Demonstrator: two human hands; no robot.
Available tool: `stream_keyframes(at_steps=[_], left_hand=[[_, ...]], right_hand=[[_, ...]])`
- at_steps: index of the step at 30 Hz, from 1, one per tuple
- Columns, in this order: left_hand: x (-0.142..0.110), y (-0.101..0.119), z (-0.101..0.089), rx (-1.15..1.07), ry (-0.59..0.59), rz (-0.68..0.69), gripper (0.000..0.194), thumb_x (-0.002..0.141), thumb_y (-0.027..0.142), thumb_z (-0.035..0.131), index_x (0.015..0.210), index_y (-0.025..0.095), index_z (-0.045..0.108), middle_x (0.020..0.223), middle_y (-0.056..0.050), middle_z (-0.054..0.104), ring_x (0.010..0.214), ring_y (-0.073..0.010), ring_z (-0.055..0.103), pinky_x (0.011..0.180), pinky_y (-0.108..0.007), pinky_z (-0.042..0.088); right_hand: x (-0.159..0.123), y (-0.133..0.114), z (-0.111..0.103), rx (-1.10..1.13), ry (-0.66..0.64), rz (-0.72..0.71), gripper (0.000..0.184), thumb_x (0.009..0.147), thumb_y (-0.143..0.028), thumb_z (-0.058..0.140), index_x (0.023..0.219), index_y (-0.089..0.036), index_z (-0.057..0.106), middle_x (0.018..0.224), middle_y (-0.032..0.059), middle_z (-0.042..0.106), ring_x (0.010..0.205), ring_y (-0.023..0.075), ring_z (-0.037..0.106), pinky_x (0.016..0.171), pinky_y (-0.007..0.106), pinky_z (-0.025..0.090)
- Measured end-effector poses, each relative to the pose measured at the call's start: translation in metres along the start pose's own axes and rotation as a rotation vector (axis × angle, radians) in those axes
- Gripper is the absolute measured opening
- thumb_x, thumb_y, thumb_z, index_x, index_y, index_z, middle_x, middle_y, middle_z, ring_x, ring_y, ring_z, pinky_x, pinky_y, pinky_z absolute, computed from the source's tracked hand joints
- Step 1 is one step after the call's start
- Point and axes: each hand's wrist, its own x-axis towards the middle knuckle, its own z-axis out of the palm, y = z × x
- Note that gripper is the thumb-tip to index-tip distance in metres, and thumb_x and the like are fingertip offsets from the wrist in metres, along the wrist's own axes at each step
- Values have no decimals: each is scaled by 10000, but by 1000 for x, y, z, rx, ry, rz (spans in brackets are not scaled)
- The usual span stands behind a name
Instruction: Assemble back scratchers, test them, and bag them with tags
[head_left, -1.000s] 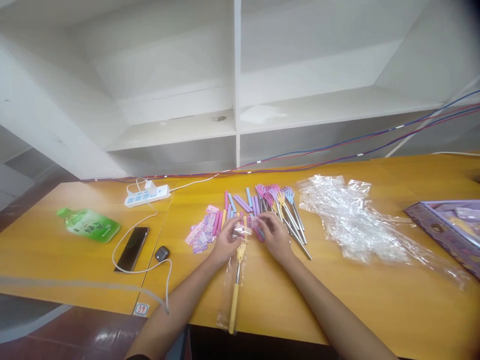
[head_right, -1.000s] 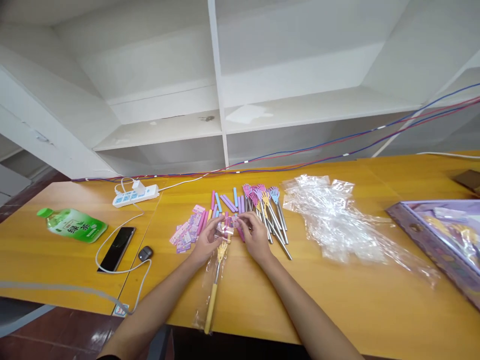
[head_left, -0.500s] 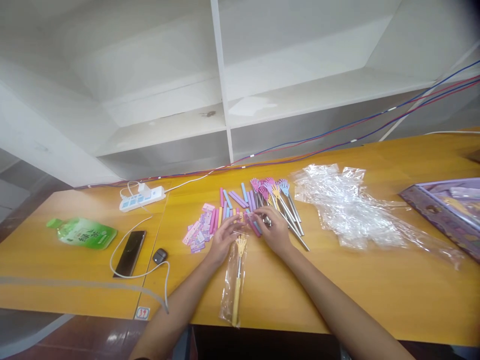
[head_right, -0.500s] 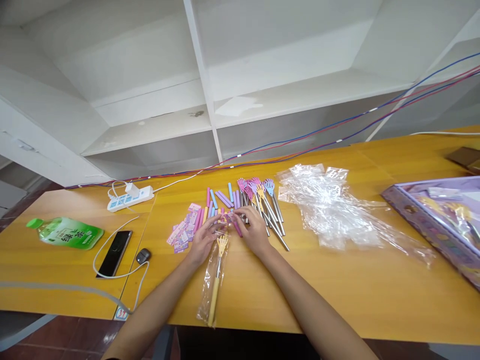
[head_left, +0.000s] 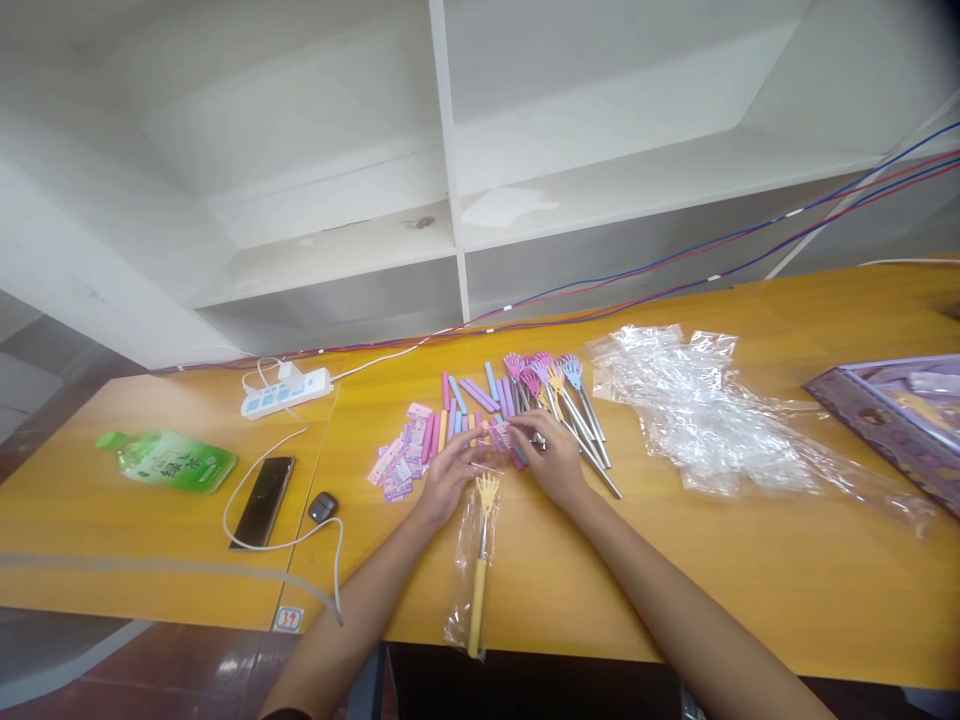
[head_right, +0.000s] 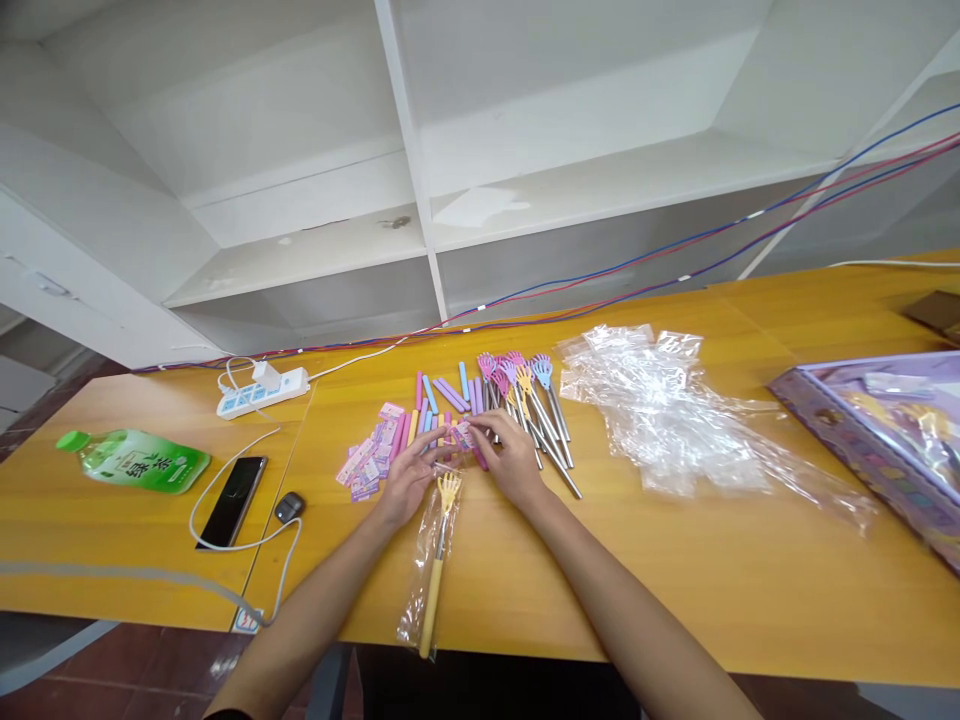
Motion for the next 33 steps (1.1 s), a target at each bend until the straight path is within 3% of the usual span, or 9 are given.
stream_keyframes(at_steps=[9, 12, 18, 25, 29, 33], left_hand=[[-1, 0, 1, -42, -23, -48, 583, 837, 227, 700, 1417, 197, 637, 1464, -159, 595, 1316, -363, 589, 1040, -524, 539], [-1, 0, 2, -69, -29, -61, 595, 836, 225, 688, 1426, 182, 627, 1381, -162, 648, 1283, -345, 604, 1046, -525, 532], [-2, 1, 6, -79, -14, -60, 633, 814, 185, 666, 1445, 192, 621, 1291, -130, 667, 1234, -309, 605, 1042, -502, 530], [-3, 2, 8, -40, -21, -51, 613, 812, 187, 665, 1423, 232, 650, 1470, -119, 555, 1226, -302, 589, 987, -453, 558], [-3, 1, 7, -24, -18, -53, 635, 799, 187, 662, 1432, 229, 637, 1551, -117, 505, 1307, -335, 552, 992, -456, 558], [-3, 2, 7, -17, -8, -44, 663, 797, 196, 662, 1457, 230, 613, 1581, -114, 489, 1307, -334, 567, 1004, -447, 545]], right_hand=[[-4, 4, 5, 33, -84, 96, 254, 1029, -313, 626, 1277, -280, 663, 1028, 55, 754, 805, 202, 711, 709, 351, 607], [-4, 5, 6, 24, -117, 29, 175, 1040, -290, 597, 1175, -279, 708, 1063, 68, 736, 935, 225, 719, 803, 379, 617], [-4, 4, 5, 60, -121, -61, 262, 1045, -195, 562, 1225, -300, 720, 1088, 71, 696, 1018, 219, 698, 879, 390, 609], [-4, 3, 3, 65, -167, -80, 299, 1055, -183, 524, 1245, -300, 722, 1082, 73, 689, 1021, 220, 680, 866, 387, 600], [-3, 2, 3, 13, -206, -108, 254, 1051, -226, 549, 1223, -305, 718, 1075, 73, 716, 1005, 245, 665, 865, 431, 579], [-3, -3, 3, -31, -210, -53, 293, 1070, -266, 502, 1325, -291, 642, 1125, 85, 737, 1030, 271, 663, 895, 477, 552]])
